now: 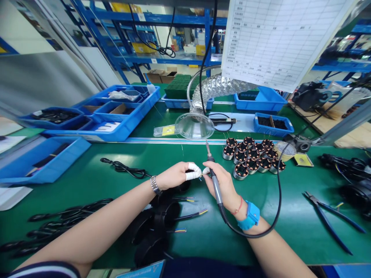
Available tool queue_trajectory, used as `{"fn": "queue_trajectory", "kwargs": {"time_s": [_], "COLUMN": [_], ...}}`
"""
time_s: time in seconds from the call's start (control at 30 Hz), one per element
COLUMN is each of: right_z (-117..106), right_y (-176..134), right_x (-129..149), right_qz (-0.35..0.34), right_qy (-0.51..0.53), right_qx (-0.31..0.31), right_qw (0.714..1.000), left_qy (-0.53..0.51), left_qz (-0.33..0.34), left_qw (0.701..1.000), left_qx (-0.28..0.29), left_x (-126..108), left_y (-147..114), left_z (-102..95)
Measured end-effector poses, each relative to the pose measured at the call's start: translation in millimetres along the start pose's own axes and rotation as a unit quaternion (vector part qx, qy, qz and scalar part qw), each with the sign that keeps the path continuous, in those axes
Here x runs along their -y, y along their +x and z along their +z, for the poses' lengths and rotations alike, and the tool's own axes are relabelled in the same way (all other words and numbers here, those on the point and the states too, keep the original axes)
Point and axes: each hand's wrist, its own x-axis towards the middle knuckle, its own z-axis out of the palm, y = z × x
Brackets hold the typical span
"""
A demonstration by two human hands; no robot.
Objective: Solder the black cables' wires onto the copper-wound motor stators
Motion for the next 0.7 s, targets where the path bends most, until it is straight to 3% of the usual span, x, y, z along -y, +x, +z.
{"fn": "queue_trajectory", "kwargs": {"time_s": [0.4,0.7], "right_z": [-16.1,-1.3], "right_y": [-4.6,-6.0], "right_x": [-6.2,-4.2], "right_qz": [0.026,0.039], "right_qy": [-0.016,-0.010], "right_qx": [0.043,0.057], "right_qw": [0.999,0.998], "left_qy": [0.078,0.084], "left_qz": [0.012,-0.015], "left_qw": [0.997,0.996], "left_qx": [-0.001,-0.022], "left_x": [2.0,-3.8], "left_y": [0.8,-0.7], "left_z": [-1.0,4.4]}}
